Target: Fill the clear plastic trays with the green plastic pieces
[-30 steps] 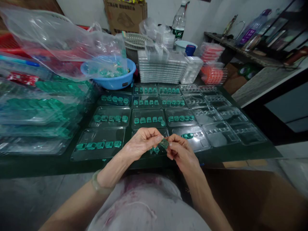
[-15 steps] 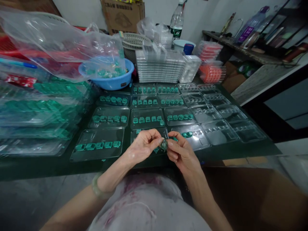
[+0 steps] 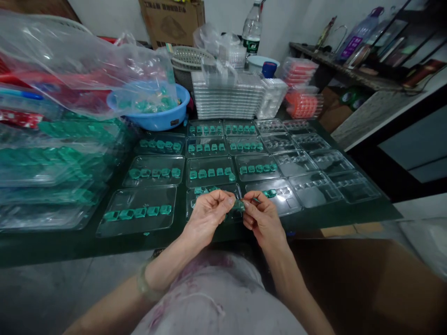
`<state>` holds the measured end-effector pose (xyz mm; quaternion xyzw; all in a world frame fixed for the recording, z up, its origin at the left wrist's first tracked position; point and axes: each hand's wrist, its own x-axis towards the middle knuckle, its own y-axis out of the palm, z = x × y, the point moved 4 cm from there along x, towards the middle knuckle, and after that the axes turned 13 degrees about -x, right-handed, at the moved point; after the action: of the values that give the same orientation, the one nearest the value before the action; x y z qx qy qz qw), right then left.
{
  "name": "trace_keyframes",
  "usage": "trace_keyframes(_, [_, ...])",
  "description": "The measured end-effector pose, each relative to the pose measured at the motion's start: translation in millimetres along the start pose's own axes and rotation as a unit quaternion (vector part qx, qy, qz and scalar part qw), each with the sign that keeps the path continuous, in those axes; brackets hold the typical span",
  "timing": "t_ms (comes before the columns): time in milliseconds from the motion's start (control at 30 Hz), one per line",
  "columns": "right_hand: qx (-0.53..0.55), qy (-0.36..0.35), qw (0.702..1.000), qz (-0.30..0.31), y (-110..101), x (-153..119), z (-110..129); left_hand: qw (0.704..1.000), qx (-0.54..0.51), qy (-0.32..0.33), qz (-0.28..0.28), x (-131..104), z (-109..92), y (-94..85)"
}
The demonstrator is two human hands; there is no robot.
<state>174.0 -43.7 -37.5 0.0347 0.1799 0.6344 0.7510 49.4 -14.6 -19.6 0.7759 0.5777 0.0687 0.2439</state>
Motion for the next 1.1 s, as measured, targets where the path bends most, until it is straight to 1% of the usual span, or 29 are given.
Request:
trace_keyframes(167, [-0.12, -0.069, 0.99, -0.041, -9, 0, -1, 0.999, -0.02, -0.034, -0.011, 5, 2, 1.8])
trace_keyframes(267, [-0.162, -0.086, 0.982, -0.042, -12, -2, -1, 0.997, -0.052, -0.054, -0.001, 7, 3, 3.6])
trace_keyframes(333, [-0.203, -0.104, 0.972, -0.051, -12, -4, 0, 0.993, -0.091, -0.068, 0.012, 7, 3, 4.7])
trace_keyframes(400, [-0.27, -0.138, 0.95, -0.073, -11, -6, 1, 0.987, -0.14, -0.08, 0.02, 7, 3, 4.3])
trace_keyframes(467, [-0.348, -0.18, 0.916, -0.092, -8, -7, 3, 0.98, -0.182, -0.082, 0.022, 7, 0, 2.0])
trace_keyframes(533, [-0.407, -0.211, 0.882, -0.107, -7, -8, 3, 0.974, -0.214, -0.074, 0.027, 7, -7, -1.2])
trace_keyframes(567, [-0.427, -0.219, 0.87, -0.113, -8, -8, 3, 0.972, -0.226, -0.063, 0.031, 7, -11, -3.0])
trace_keyframes(700, [-0.468, -0.229, 0.841, -0.142, -8, -8, 4, 0.97, -0.241, -0.019, 0.039, 7, -29, -8.9])
trace_keyframes(733, [-0.48, -0.236, 0.833, -0.141, -5, -9, 4, 0.971, -0.236, -0.017, 0.037, 7, -30, -9.8])
trace_keyframes(800, [-0.51, -0.261, 0.811, -0.119, 5, -11, 5, 0.975, -0.218, -0.019, 0.027, 8, -28, -10.7])
trace_keyframes(900, [-0.579, -0.307, 0.753, -0.058, 23, -13, 6, 0.983, -0.181, -0.031, 0.015, 10, -20, -11.3])
trace_keyframes(967, [-0.618, -0.323, 0.716, -0.045, 30, -14, 8, 0.987, -0.159, -0.033, 0.019, 11, -17, -11.9])
trace_keyframes(1000, [-0.628, -0.323, 0.706, -0.052, 30, -14, 9, 0.988, -0.15, -0.032, 0.022, 11, -16, -12.6])
trace_keyframes(1033, [-0.631, -0.316, 0.705, -0.065, 28, -14, 10, 0.989, -0.143, -0.03, 0.022, 12, -15, -13.6])
trace_keyframes(1100, [-0.627, -0.287, 0.719, -0.091, 22, -13, 11, 0.99, -0.133, -0.029, 0.023, 12, -15, -15.2])
